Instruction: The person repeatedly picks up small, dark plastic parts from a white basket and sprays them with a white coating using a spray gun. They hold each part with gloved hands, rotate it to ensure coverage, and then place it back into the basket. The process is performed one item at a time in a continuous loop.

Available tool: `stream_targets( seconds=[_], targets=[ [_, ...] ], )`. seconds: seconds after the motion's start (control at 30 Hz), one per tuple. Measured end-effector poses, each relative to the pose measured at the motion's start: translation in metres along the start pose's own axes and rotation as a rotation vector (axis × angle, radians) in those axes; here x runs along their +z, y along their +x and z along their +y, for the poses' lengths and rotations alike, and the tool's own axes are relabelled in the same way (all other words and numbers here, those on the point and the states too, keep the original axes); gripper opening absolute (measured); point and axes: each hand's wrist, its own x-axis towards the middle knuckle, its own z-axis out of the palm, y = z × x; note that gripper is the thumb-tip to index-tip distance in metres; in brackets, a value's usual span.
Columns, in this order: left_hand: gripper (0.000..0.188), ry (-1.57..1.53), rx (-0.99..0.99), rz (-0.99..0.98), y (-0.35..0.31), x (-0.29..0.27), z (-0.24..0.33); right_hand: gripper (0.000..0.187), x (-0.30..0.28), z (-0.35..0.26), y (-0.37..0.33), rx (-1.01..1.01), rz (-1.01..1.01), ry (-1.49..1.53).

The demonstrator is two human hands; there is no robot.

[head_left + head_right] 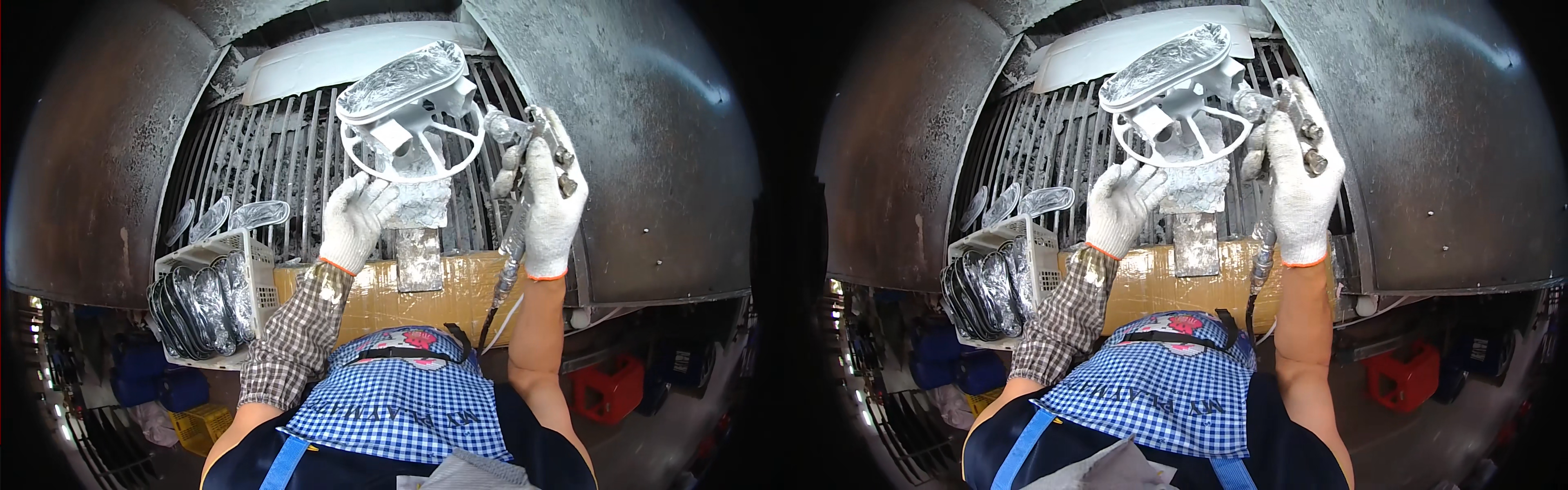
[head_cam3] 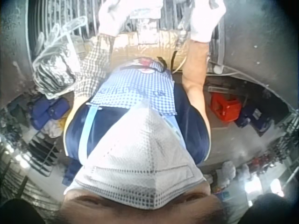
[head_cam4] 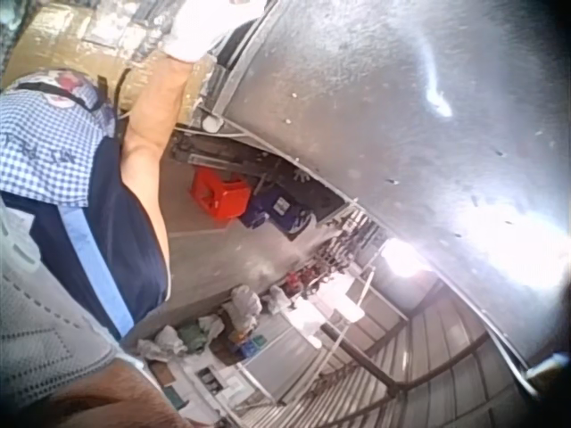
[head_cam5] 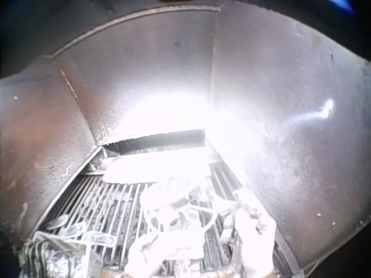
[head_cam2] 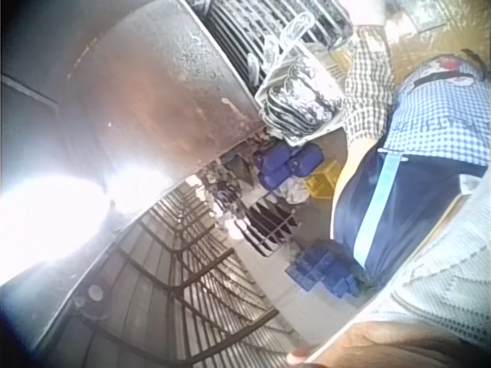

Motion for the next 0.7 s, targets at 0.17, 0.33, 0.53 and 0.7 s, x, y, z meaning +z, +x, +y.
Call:
stream_targets(
  seconds=[0.17,0.33,0.53,0.7],
  targets=[
    [0.070,0.070,0.007,-0.042,-0.002,-0.001,-0.001,0.052,-0.005,-0.003,-0.004,-0.049,0.070,-0.090],
    [0.069,0.058,0.005,-0.071,-0.002,0.007,-0.001,0.053,0.007,-0.007,-0.018,0.005,-0.025,-0.031],
    [0.068,0.078,0.047,-0.036,0.001,0.005,0.004,0.054,0.011,0.005,-0.024,-0.007,-0.160,-0.054],
    [0.064,0.061,0.057,-0.031,0.002,0.004,0.008,0.055,0.002,0.009,-0.026,-0.030,-0.156,-0.096]
  ],
)
